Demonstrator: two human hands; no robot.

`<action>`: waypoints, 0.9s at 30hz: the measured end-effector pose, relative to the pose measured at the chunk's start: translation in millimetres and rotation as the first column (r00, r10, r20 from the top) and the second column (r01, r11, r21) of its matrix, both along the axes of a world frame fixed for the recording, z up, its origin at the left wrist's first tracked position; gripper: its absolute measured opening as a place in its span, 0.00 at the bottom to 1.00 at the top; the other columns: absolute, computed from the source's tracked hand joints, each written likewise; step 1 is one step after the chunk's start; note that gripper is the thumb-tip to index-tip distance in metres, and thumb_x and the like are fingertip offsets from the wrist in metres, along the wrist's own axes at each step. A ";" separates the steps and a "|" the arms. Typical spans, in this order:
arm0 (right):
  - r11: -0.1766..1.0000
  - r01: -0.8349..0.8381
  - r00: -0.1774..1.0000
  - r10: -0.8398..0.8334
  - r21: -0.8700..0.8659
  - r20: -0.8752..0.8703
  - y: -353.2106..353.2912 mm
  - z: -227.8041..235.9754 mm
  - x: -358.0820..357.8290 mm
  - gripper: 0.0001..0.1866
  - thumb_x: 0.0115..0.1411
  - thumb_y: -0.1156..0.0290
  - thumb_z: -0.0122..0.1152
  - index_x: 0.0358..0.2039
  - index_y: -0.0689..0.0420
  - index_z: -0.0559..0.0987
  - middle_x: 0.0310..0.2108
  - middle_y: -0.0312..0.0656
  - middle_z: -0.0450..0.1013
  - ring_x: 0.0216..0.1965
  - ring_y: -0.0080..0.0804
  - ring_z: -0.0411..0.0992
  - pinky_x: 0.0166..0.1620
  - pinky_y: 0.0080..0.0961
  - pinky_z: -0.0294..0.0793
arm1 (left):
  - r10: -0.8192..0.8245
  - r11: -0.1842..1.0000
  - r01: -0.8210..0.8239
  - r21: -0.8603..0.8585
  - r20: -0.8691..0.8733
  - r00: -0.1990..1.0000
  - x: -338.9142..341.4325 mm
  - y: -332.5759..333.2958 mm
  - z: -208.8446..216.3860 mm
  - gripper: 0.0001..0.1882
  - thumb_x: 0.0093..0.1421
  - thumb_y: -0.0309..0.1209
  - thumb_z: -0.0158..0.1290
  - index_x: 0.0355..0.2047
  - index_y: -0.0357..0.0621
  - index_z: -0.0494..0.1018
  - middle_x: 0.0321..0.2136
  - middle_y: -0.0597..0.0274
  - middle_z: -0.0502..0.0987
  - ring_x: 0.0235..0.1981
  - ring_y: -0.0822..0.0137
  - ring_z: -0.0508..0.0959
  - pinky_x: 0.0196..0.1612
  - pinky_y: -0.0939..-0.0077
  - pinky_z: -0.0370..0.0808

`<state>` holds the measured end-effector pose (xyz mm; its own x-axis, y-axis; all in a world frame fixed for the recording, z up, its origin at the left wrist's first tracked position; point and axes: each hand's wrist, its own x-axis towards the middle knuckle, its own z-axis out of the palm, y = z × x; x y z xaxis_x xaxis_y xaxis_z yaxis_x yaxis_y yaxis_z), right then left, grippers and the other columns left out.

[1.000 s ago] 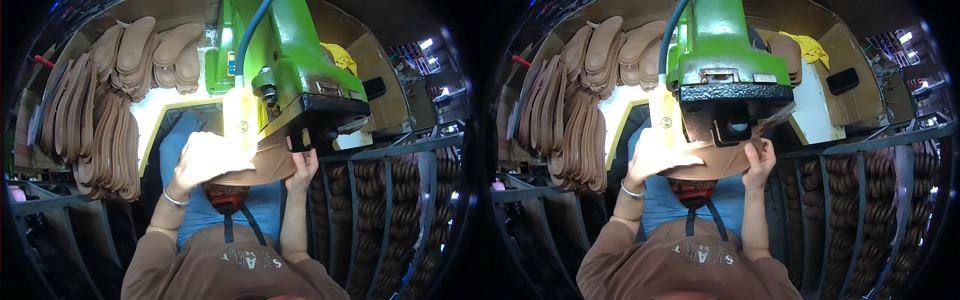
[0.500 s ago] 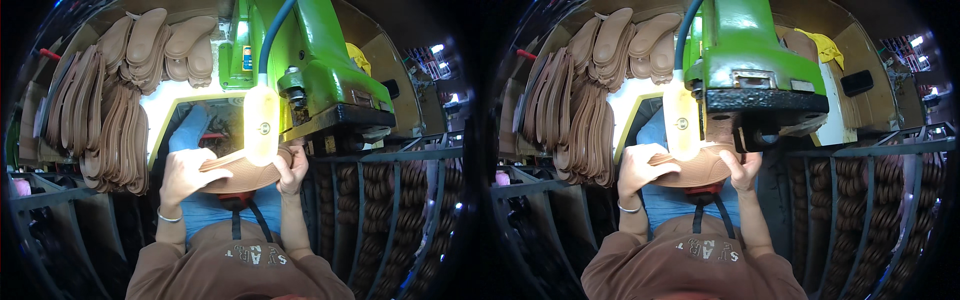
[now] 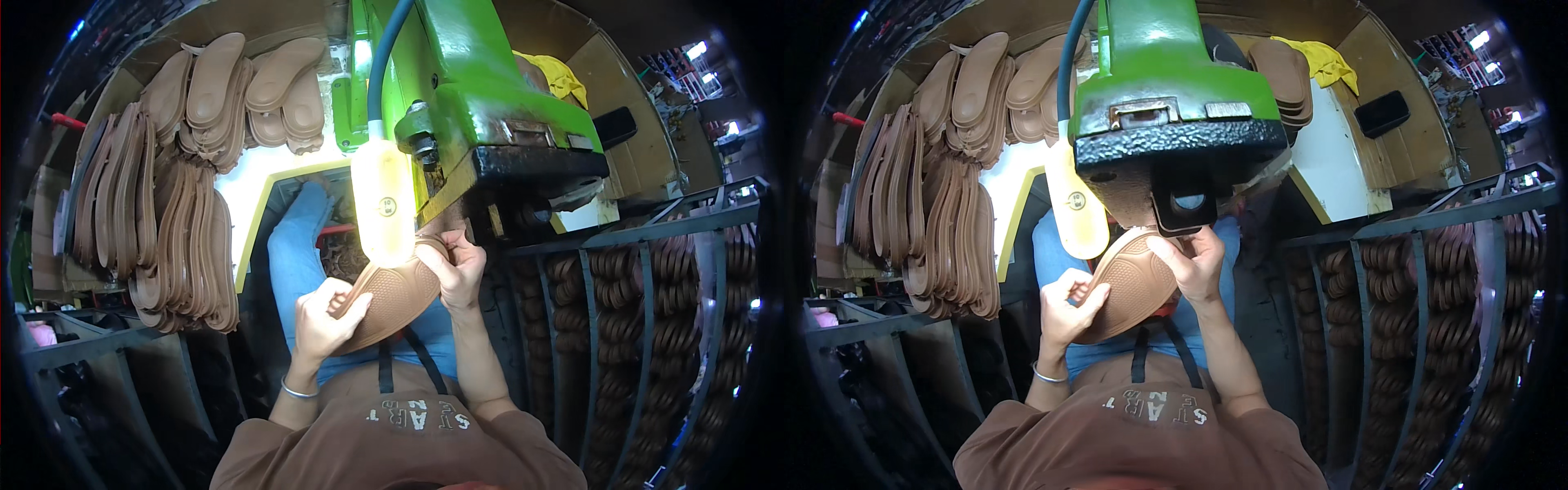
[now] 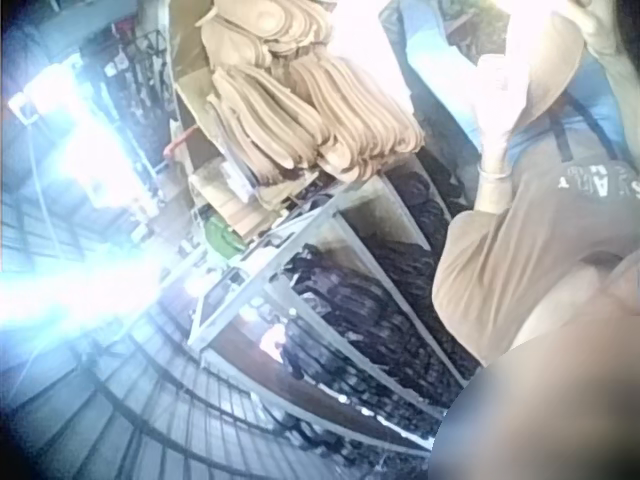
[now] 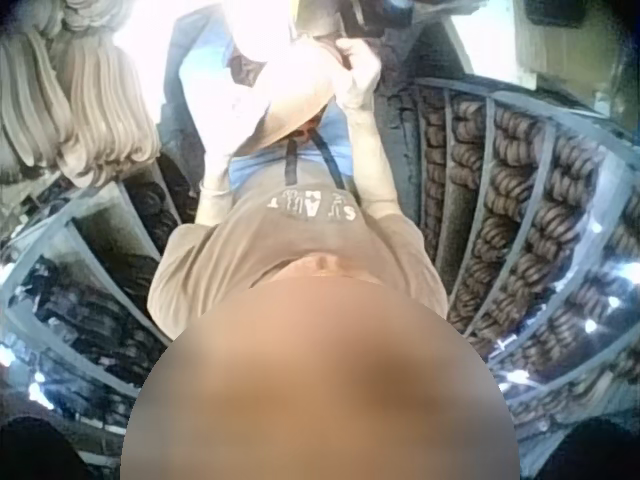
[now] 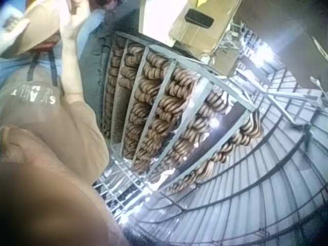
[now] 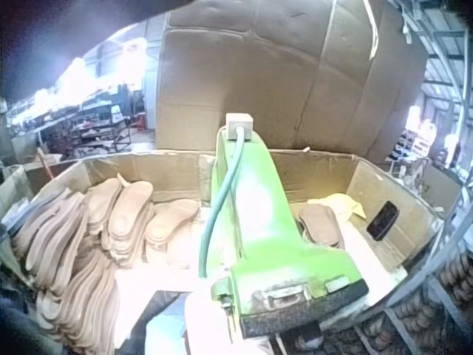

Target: Manually fitting, checking, or edge-smoothing pre-cut shoe soles/insoles using a specific manufacturing workbench fixture or guide.

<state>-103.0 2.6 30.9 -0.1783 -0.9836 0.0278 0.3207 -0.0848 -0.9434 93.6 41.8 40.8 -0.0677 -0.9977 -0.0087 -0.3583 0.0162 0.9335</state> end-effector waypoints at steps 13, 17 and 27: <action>0.895 -0.295 0.913 0.367 0.334 -0.177 146.3 -71.9 -16.9 0.24 0.52 0.74 0.64 0.49 0.68 0.69 0.44 0.46 0.72 0.44 0.31 0.72 0.47 0.25 0.71 | -0.019 0.998 0.005 -0.063 -0.229 0.973 -76.9 -34.0 -23.2 0.06 0.56 0.27 0.57 0.31 0.36 0.77 0.21 0.71 0.73 0.22 0.84 0.67 0.24 0.88 0.64; 0.869 -0.197 0.980 0.161 0.454 0.118 173.7 -68.2 -61.7 0.19 0.51 0.79 0.64 0.42 0.69 0.71 0.40 0.47 0.73 0.39 0.28 0.74 0.44 0.24 0.74 | 0.031 0.997 -0.004 0.081 -0.336 0.941 -72.6 -20.5 -29.4 0.06 0.56 0.22 0.55 0.34 0.34 0.75 0.23 0.71 0.74 0.23 0.86 0.67 0.25 0.92 0.63; 0.961 0.085 0.992 -0.106 0.264 0.067 121.5 -39.8 -118.9 0.15 0.54 0.79 0.58 0.41 0.66 0.68 0.38 0.46 0.72 0.37 0.26 0.72 0.43 0.22 0.72 | 0.075 0.997 -0.043 0.062 -0.738 0.671 -65.1 -24.7 -25.7 0.12 0.54 0.21 0.58 0.39 0.32 0.73 0.30 0.64 0.76 0.30 0.78 0.73 0.35 0.84 0.71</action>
<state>-221.9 124.2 -8.9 -0.2631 -0.9331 -0.2453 0.3986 0.1264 -0.9084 28.5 17.0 15.1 -0.0092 -0.9998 -0.0177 0.4497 -0.0199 0.8930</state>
